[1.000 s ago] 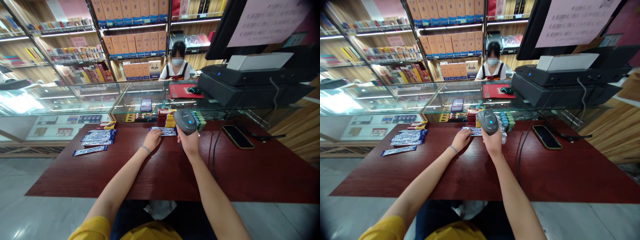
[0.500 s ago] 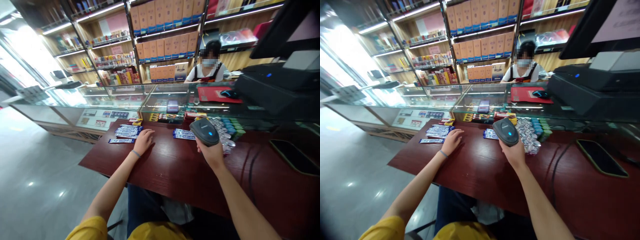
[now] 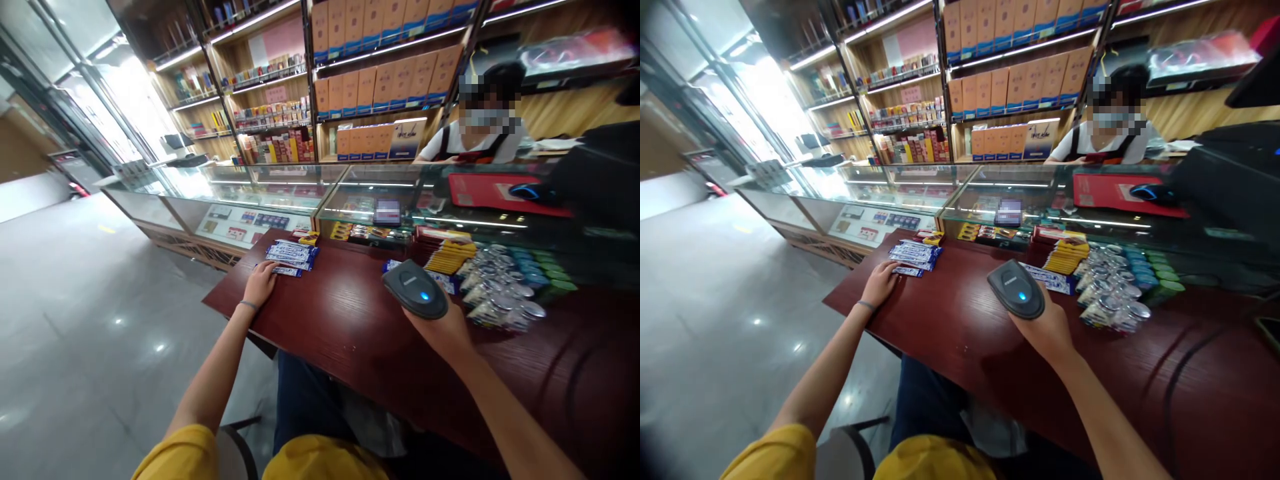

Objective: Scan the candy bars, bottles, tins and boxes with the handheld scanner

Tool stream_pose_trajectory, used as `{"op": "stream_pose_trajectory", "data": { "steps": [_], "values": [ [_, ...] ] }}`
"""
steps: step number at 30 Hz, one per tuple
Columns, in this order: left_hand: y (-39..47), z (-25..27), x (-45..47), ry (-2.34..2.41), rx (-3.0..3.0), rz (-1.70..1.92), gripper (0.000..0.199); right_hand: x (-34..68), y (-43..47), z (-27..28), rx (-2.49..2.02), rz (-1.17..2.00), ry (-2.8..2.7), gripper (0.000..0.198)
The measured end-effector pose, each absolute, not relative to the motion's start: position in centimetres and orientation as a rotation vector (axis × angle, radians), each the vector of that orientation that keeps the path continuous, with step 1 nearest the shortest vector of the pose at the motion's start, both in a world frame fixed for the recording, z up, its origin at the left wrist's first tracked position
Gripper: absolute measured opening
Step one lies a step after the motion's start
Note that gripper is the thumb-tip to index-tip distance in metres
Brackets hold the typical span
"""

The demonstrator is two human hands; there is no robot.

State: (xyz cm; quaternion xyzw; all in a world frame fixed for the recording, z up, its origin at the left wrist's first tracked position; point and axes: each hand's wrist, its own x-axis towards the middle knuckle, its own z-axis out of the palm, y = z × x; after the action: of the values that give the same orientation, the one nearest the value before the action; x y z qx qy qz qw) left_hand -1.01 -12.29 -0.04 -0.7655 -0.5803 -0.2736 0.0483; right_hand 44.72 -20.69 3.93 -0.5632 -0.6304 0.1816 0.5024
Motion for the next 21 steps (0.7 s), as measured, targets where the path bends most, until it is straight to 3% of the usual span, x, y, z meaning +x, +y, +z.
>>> {"op": "stream_pose_trajectory", "data": {
  "steps": [13, 17, 21],
  "values": [
    [-12.8, 1.6, 1.0, -1.865, -2.293, -0.89, 0.024, 44.1, -20.9, 3.8, -1.48, 0.419, -1.651, 0.053],
    [-11.9, 3.4, 4.9, -1.975, -2.268, -1.368, 0.024, 44.0, -21.0, 4.2, -1.546, 0.416, -1.519, 0.041],
    [-9.9, 4.9, 11.0, -2.253, -2.365, -2.135, 0.028, 44.6, -20.5, 4.0, -1.533, 0.361, -1.476, 0.044]
  ]
}}
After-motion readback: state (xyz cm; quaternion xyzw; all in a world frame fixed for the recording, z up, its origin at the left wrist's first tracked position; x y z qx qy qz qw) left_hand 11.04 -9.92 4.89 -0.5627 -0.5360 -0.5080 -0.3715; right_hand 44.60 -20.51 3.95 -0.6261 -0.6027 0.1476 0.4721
